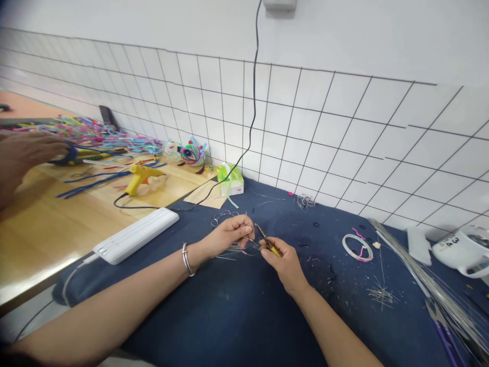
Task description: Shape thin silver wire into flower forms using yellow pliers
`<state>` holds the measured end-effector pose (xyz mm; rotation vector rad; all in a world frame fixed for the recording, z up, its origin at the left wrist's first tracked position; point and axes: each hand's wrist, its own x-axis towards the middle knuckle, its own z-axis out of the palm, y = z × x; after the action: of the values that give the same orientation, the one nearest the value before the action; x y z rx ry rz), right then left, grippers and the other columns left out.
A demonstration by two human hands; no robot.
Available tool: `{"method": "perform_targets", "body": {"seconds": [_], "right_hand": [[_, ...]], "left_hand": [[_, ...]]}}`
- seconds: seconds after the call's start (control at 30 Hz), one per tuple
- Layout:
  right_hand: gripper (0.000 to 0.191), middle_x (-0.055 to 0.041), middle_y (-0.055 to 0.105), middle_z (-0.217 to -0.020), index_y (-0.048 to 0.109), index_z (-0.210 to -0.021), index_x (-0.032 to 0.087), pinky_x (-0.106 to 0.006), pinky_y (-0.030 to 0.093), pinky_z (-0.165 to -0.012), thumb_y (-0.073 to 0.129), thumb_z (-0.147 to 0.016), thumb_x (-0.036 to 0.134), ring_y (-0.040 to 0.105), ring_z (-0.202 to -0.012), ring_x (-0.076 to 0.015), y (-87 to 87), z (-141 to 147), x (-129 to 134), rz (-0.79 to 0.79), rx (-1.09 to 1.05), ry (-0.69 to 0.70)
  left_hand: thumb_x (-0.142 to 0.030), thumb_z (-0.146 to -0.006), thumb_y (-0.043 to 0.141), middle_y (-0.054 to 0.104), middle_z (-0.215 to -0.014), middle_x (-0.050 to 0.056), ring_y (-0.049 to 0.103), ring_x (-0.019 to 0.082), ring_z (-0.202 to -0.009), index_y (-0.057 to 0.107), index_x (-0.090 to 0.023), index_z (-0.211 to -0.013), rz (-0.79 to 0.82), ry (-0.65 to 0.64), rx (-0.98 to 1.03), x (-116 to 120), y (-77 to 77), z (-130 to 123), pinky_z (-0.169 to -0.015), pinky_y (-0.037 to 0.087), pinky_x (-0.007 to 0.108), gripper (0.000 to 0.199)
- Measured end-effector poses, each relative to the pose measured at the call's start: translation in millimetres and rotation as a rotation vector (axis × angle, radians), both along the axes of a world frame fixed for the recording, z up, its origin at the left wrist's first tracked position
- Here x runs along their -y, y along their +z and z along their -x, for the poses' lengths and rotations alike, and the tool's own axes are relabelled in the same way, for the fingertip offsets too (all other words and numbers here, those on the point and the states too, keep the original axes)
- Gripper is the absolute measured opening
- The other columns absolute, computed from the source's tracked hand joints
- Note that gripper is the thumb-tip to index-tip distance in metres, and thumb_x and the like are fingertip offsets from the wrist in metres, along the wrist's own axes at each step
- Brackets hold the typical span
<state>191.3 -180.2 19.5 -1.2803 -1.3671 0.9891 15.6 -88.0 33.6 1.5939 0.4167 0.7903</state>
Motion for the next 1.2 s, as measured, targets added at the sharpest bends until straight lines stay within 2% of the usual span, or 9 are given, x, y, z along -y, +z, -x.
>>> {"method": "perform_targets", "body": {"seconds": [0.1,0.23,0.37,0.5,0.67,0.8,1.03,1.2], "right_hand": [[0.031,-0.0053,0.063,-0.091,0.061,-0.098,0.018,-0.034,0.043,-0.081,0.058,-0.075,0.038,0.057,-0.085,-0.0185,0.6,-7,-3,-0.006,0.083,-0.039],[0.025,-0.0045,0.063,-0.091,0.061,-0.095,0.020,-0.033,0.044,-0.080,0.055,-0.076,0.034,0.058,-0.085,-0.0186,0.6,-15,-6,-0.069,0.300,-0.040],[0.019,-0.0036,0.060,-0.087,0.060,-0.092,0.021,-0.030,0.045,-0.075,0.052,-0.077,0.029,0.057,-0.080,-0.0165,-3.9,-17,-7,-0.236,0.532,-0.073],[0.016,-0.0053,0.058,-0.087,0.057,-0.093,0.020,-0.032,0.044,-0.078,0.049,-0.080,0.024,0.054,-0.083,-0.0172,-8.6,-17,-7,-0.451,0.693,-0.098],[0.015,-0.0070,0.057,-0.088,0.055,-0.094,0.020,-0.036,0.041,-0.079,0.047,-0.081,0.021,0.051,-0.084,-0.0192,-9.2,-17,-6,-0.610,0.904,-0.133],[0.019,-0.0079,0.057,-0.092,0.056,-0.097,0.018,-0.038,0.037,-0.082,0.051,-0.080,0.022,0.050,-0.089,-0.0209,-3.4,-20,-2,-0.687,1.141,-0.198],[0.027,-0.0060,0.059,-0.095,0.057,-0.105,0.021,-0.037,0.030,-0.083,0.057,-0.078,0.023,0.048,-0.094,-0.0216,8.5,-28,4,-0.944,1.551,-0.274],[0.027,-0.0047,0.060,-0.095,0.058,-0.105,0.020,-0.036,0.030,-0.082,0.058,-0.078,0.022,0.048,-0.093,-0.0205,10.3,-26,4,-0.987,1.668,-0.248]], "left_hand": [[-0.037,-0.086,0.045,0.050,-0.057,-0.003,0.044,0.006,-0.049,0.053,-0.013,-0.083,-0.029,0.003,-0.028,-2,4.3,4,-0.051,0.033,0.019,0.026],[-0.039,-0.085,0.046,0.048,-0.053,-0.003,0.042,0.007,-0.048,0.054,-0.013,-0.086,-0.022,0.020,-0.021,-4,7.4,7,-0.050,0.031,0.019,0.027],[-0.038,-0.084,0.047,0.047,-0.053,-0.003,0.037,0.006,-0.046,0.054,-0.013,-0.085,0.027,0.015,0.033,-5,7.5,8,-0.047,0.026,0.019,0.026],[-0.037,-0.084,0.047,0.044,-0.052,-0.004,0.031,0.005,-0.043,0.054,-0.013,-0.085,0.120,-0.046,0.088,-5,7.1,8,-0.044,0.019,0.019,0.026],[-0.037,-0.081,0.052,0.045,-0.061,-0.002,0.029,0.004,-0.044,0.053,-0.013,-0.080,0.257,-0.116,0.130,-4,6.8,8,-0.042,0.014,0.019,0.024],[-0.036,-0.080,0.054,0.049,-0.071,0.001,0.029,0.003,-0.045,0.053,-0.012,-0.079,0.306,-0.166,0.126,-4,6.2,8,-0.041,0.014,0.019,0.024],[-0.035,-0.081,0.052,0.052,-0.078,0.002,0.031,0.002,-0.044,0.051,-0.012,-0.080,0.273,-0.125,0.125,-6,4.0,7,-0.040,0.016,0.018,0.023],[-0.034,-0.081,0.052,0.051,-0.074,0.000,0.031,0.001,-0.042,0.050,-0.012,-0.079,0.224,-0.098,0.093,-6,3.0,7,-0.041,0.019,0.018,0.022]]}}
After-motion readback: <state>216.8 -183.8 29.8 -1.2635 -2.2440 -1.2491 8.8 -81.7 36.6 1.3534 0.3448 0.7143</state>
